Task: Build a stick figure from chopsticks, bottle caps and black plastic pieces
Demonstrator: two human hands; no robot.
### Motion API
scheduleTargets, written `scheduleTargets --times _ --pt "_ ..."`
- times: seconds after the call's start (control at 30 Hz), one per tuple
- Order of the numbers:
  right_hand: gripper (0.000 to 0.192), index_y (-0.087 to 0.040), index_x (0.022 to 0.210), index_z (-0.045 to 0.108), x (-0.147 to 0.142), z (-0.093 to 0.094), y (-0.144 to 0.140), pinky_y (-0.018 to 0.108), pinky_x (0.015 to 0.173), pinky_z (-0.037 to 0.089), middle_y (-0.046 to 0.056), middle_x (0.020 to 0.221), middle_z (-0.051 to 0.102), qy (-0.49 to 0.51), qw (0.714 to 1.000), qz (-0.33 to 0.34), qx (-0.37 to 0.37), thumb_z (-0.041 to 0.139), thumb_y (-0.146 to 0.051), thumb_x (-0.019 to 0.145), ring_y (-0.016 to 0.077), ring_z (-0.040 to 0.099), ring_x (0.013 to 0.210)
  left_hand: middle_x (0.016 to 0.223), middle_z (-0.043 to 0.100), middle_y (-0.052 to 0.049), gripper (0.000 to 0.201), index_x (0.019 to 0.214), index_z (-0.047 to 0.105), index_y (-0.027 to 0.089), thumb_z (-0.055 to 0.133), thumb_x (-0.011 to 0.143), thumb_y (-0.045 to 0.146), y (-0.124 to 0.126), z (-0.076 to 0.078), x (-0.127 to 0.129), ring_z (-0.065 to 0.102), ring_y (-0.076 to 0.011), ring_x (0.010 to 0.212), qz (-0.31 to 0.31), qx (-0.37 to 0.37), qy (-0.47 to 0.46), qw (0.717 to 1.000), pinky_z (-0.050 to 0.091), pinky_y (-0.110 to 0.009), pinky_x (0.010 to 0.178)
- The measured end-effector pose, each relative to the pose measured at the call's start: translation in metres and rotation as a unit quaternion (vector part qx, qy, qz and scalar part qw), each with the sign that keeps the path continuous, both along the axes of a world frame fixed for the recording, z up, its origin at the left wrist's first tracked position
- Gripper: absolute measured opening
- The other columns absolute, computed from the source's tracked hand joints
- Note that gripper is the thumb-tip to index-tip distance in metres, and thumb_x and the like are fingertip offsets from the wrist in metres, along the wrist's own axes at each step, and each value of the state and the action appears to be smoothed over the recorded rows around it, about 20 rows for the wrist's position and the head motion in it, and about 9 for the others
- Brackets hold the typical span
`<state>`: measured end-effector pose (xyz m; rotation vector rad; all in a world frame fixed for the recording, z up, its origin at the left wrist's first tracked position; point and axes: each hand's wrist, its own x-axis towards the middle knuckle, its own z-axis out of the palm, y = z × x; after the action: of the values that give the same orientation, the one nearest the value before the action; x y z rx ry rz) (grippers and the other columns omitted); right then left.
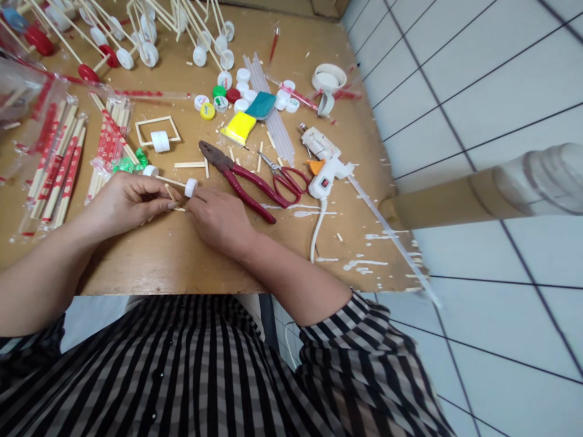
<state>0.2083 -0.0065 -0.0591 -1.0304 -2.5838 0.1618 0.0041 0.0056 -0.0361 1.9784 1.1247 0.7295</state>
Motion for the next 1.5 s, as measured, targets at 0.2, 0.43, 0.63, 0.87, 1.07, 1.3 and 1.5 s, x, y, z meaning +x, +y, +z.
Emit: scheduleTargets --times 0.2,0.43,0.63,0.87,1.07,1.3,1.5 --pt "0.032 -0.014 0.090 0.071 0.0003 0.0003 -0.0005 0.031 0.073 0.044 0.010 0.090 0.070 -0.003 1.000 -0.002 -0.003 0.042 -0.021 0.101 0.0200 0.059 0.083 0.078 0.078 -0.004 0.017 0.077 0.077 0.016 0.061 0.080 0.021 0.0002 0.0011 0.0003 0.070 -0.0170 0.071 -0.002 -0.006 0.001 1.000 0.053 -0.026 0.068" --pt "0.032 -0.014 0.090 0.071 0.0000 0.0003 -0.0003 0.031 0.074 0.044 0.010 0.089 0.070 0.000 1.000 0.001 0.000 0.041 -0.021 0.101 0.0198 0.059 0.084 0.076 0.078 -0.004 0.016 0.075 0.076 0.015 0.062 0.080 0.021 0.0004 0.0005 0.0001 0.070 -0.0171 0.071 -0.002 -0.002 0.001 1.000 0.053 -0.026 0.068" --pt "0.032 -0.015 0.089 0.070 0.0002 -0.0006 0.0000 0.031 0.074 0.045 0.009 0.088 0.069 0.005 1.000 -0.001 -0.003 0.041 -0.021 0.101 0.0196 0.058 0.084 0.077 0.078 -0.004 0.017 0.076 0.076 0.016 0.061 0.080 0.021 0.0001 0.0008 0.0001 0.070 -0.0168 0.071 -0.001 -0.001 0.001 1.000 0.053 -0.026 0.069" --pt "0.033 -0.014 0.089 0.070 -0.0003 -0.0006 -0.0005 0.031 0.075 0.045 0.011 0.090 0.069 0.008 1.000 -0.005 -0.007 0.040 -0.020 0.101 0.0203 0.059 0.083 0.077 0.078 -0.003 0.018 0.077 0.076 0.016 0.061 0.080 0.024 0.0006 -0.0013 0.0001 0.069 -0.0165 0.071 0.002 -0.007 0.004 1.000 0.053 -0.025 0.068" --pt "0.032 -0.014 0.089 0.070 -0.0009 0.0010 -0.0012 0.032 0.075 0.045 0.012 0.090 0.070 0.003 1.000 -0.009 -0.012 0.040 -0.020 0.100 0.0214 0.059 0.084 0.076 0.077 -0.004 0.017 0.075 0.076 0.016 0.063 0.081 0.025 0.0003 -0.0019 -0.0009 0.069 -0.0168 0.071 0.005 -0.010 0.001 1.000 0.053 -0.026 0.069" --pt "0.031 -0.016 0.088 0.070 -0.0005 0.0005 -0.0013 0.030 0.076 0.045 0.009 0.090 0.070 0.001 1.000 -0.010 -0.005 0.042 -0.019 0.100 0.0190 0.059 0.084 0.077 0.078 -0.004 0.016 0.076 0.076 0.016 0.063 0.080 0.024 0.0000 -0.0015 -0.0003 0.070 -0.0171 0.071 0.008 -0.008 -0.003 1.000 0.053 -0.025 0.068" --pt "0.031 -0.014 0.090 0.071 0.0000 0.0009 -0.0010 0.031 0.076 0.045 0.010 0.090 0.070 0.000 1.000 -0.005 -0.006 0.042 -0.019 0.100 0.0199 0.060 0.085 0.075 0.077 -0.004 0.017 0.074 0.075 0.015 0.062 0.080 0.023 0.0001 0.0000 0.0002 0.069 -0.0164 0.069 0.001 -0.002 0.000 1.000 0.053 -0.026 0.068"
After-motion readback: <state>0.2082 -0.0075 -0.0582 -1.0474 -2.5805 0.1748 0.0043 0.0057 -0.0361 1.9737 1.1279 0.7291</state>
